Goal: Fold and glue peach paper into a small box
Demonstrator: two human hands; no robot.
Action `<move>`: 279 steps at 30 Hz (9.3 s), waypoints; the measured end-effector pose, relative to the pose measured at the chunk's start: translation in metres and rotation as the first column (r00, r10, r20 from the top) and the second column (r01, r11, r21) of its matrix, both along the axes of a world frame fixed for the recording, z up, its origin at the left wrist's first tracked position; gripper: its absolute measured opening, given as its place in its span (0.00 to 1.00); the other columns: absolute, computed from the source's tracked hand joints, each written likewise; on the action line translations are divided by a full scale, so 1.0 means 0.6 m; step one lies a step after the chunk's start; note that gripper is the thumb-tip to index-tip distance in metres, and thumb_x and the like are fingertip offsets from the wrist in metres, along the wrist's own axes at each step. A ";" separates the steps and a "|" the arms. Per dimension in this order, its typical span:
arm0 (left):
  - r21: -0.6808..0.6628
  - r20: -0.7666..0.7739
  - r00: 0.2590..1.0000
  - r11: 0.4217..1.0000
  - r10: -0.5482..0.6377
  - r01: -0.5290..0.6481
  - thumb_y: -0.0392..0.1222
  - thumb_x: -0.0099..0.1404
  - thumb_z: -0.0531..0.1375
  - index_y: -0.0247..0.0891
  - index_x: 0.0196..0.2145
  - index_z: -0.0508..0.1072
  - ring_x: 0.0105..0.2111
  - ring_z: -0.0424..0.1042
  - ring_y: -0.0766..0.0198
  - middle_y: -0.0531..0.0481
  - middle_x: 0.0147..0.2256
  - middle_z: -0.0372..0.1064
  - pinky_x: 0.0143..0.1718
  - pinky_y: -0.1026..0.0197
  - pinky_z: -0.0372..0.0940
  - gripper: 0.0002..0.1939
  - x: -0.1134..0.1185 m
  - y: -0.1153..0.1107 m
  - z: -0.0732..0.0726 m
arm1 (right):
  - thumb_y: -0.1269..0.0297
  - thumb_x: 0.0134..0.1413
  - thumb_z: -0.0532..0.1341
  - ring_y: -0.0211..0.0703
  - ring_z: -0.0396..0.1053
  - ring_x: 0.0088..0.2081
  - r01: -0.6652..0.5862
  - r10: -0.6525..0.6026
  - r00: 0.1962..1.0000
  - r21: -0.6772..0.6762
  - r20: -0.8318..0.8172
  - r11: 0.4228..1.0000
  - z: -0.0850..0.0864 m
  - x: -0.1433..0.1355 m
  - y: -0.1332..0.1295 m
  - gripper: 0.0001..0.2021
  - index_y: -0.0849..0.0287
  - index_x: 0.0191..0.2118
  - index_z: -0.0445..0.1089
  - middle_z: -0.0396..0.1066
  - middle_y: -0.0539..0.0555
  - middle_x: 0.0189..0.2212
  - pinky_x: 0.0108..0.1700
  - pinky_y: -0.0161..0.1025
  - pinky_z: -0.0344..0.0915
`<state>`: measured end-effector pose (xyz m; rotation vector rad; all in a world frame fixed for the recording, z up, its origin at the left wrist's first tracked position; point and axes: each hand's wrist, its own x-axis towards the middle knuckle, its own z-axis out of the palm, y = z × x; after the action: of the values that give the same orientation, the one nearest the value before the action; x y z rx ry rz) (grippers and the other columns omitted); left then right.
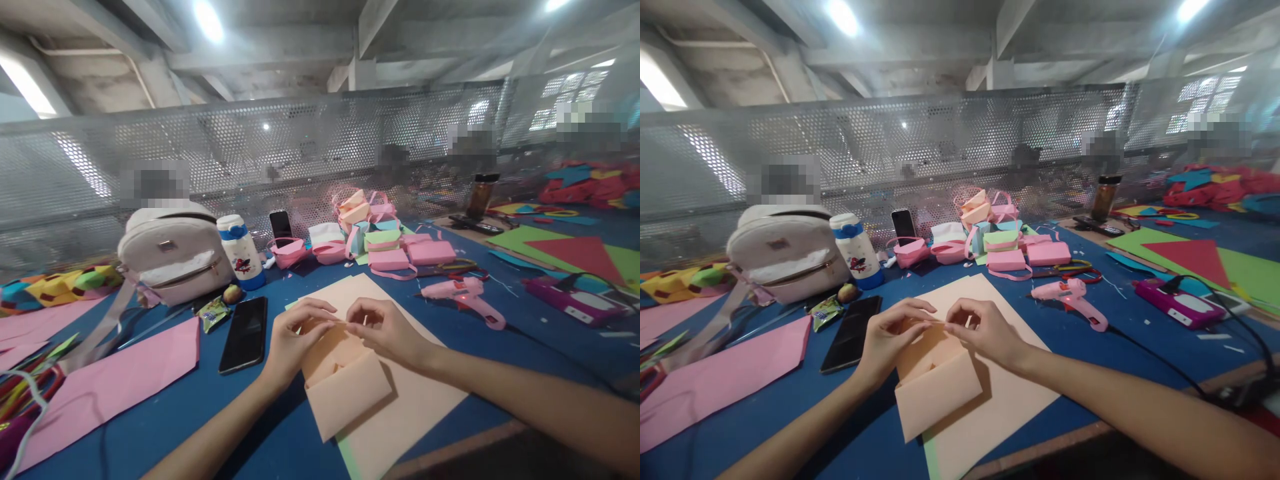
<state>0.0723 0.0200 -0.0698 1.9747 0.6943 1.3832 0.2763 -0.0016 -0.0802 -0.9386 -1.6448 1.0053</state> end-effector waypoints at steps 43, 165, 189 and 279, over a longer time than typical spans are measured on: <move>0.144 -0.083 0.997 0.990 0.005 0.007 0.38 0.64 0.67 0.40 0.29 0.82 0.35 0.73 0.62 0.46 0.40 0.67 0.38 0.60 0.69 0.06 0.007 -0.011 -0.012 | 0.61 0.50 0.67 0.39 0.69 0.27 -0.062 0.071 0.994 -0.110 0.080 0.992 0.032 0.000 0.015 0.08 0.60 0.28 0.81 0.77 0.53 0.25 0.31 0.34 0.62; -0.401 -0.057 0.997 0.916 -0.056 0.029 0.54 0.63 0.64 0.33 0.44 0.79 0.38 0.76 0.53 0.42 0.38 0.79 0.38 0.59 0.69 0.21 0.010 0.002 -0.012 | 0.59 0.52 0.66 0.44 0.72 0.34 0.043 -0.054 0.990 0.088 0.131 0.995 0.041 0.033 0.045 0.10 0.60 0.33 0.78 0.78 0.55 0.33 0.35 0.37 0.64; -0.469 0.164 0.981 0.883 0.107 -0.018 0.59 0.55 0.68 0.32 0.22 0.77 0.27 0.67 0.64 0.50 0.24 0.72 0.31 0.65 0.63 0.24 -0.001 -0.011 -0.028 | 0.67 0.57 0.70 0.46 0.66 0.38 0.013 -0.268 0.822 0.455 0.502 0.890 0.079 -0.019 0.031 0.04 0.57 0.31 0.76 0.75 0.51 0.33 0.42 0.42 0.59; -0.408 0.068 0.997 0.913 0.038 -0.007 0.57 0.64 0.63 0.35 0.41 0.84 0.40 0.78 0.50 0.46 0.36 0.82 0.41 0.61 0.69 0.22 -0.002 -0.030 -0.031 | 0.75 0.62 0.49 0.49 0.65 0.40 -0.255 -0.053 0.895 0.605 0.444 0.755 0.062 0.004 0.033 0.19 0.56 0.47 0.75 0.74 0.57 0.40 0.44 0.47 0.61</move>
<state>0.0714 0.0021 -0.0883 1.5821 0.8926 1.2015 0.2787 0.0182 -0.0428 -0.6053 -2.2389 0.2090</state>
